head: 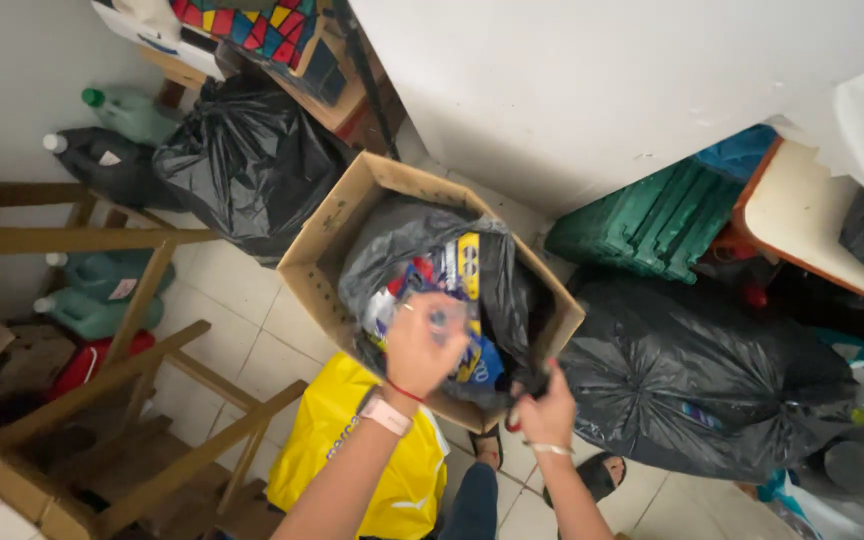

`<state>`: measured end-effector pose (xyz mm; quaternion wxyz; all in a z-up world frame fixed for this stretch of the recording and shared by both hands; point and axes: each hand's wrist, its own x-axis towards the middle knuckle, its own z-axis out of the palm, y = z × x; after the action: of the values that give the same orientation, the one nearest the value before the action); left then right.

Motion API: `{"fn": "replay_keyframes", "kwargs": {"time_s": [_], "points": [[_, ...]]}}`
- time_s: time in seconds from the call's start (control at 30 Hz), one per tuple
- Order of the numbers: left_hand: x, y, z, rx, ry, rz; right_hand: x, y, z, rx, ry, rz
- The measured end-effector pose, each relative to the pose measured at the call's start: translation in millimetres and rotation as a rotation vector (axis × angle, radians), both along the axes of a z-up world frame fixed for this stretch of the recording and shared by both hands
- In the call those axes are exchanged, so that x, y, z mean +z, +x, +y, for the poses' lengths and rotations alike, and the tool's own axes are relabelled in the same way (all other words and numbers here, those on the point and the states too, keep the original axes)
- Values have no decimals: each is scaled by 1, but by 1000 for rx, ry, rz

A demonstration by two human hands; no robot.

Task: Cutting and sorting plastic bottles into a cardboard box for recycling

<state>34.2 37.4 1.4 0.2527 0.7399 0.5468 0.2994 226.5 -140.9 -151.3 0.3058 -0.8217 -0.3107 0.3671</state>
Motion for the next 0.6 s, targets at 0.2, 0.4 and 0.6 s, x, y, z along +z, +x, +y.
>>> {"fn": "replay_keyframes", "kwargs": {"time_s": [0.2, 0.4, 0.6], "points": [[-149, 17, -48, -619, 3, 579, 14, 28, -51, -281, 27, 43], [-158, 22, -33, -808, -177, 517, 26, 34, -53, -309, 25, 117], [-198, -9, -22, -831, -236, 337, 52, 18, -54, -178, 99, 162]]}}
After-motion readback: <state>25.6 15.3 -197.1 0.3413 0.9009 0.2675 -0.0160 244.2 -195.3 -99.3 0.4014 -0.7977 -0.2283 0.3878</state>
